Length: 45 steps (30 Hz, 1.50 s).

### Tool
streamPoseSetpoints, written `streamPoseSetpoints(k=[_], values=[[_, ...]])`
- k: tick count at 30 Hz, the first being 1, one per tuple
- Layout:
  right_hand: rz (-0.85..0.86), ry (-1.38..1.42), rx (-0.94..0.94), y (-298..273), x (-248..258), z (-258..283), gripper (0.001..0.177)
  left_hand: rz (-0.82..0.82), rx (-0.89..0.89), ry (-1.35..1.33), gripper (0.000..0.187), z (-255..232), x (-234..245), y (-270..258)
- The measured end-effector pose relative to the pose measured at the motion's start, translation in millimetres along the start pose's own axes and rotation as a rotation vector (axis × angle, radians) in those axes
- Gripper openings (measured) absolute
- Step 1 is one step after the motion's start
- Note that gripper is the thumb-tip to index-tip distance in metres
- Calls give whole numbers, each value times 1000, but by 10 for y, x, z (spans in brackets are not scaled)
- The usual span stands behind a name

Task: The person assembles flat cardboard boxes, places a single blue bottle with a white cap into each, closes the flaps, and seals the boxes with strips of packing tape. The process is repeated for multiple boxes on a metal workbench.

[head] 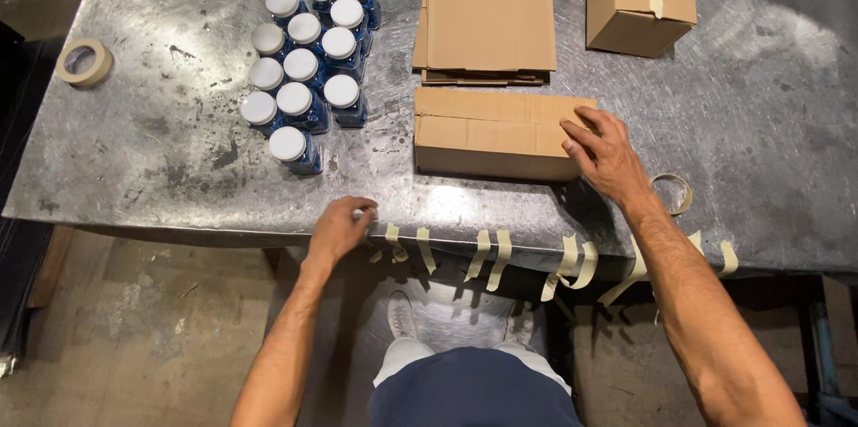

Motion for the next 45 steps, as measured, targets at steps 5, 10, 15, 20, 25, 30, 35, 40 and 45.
streamPoseSetpoints(k=[5,10,15,20,25,30,35,40,45], values=[[-33,114,-48,37,87,92,31,129,-138,532,30,-89,-357,194],[-45,255,-119,42,84,138,45,206,-248,733,31,-54,-541,237],[-4,283,-147,18,89,99,47,183,-305,749,25,-20,-551,294],[-2,283,-166,39,96,154,48,202,-340,769,23,130,-674,480],[12,280,-188,11,64,136,48,187,-387,732,23,407,-887,645],[7,286,-186,32,51,129,49,228,-388,611,31,369,-827,665],[9,282,-187,17,48,124,49,332,-301,415,38,187,-555,466],[10,289,-202,35,77,158,49,371,-174,185,23,89,-483,375],[8,281,-212,17,58,151,49,377,-91,35,21,48,-427,297]])
Point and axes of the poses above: each hand's wrist, its own y-axis towards the middle knuckle, its own x-axis out of the back of the hand, z = x × y, the point moved 3 cm from there along y, towards the middle knuckle, and after that the axes turned 12 degrees about x, right-handed, at the moved point
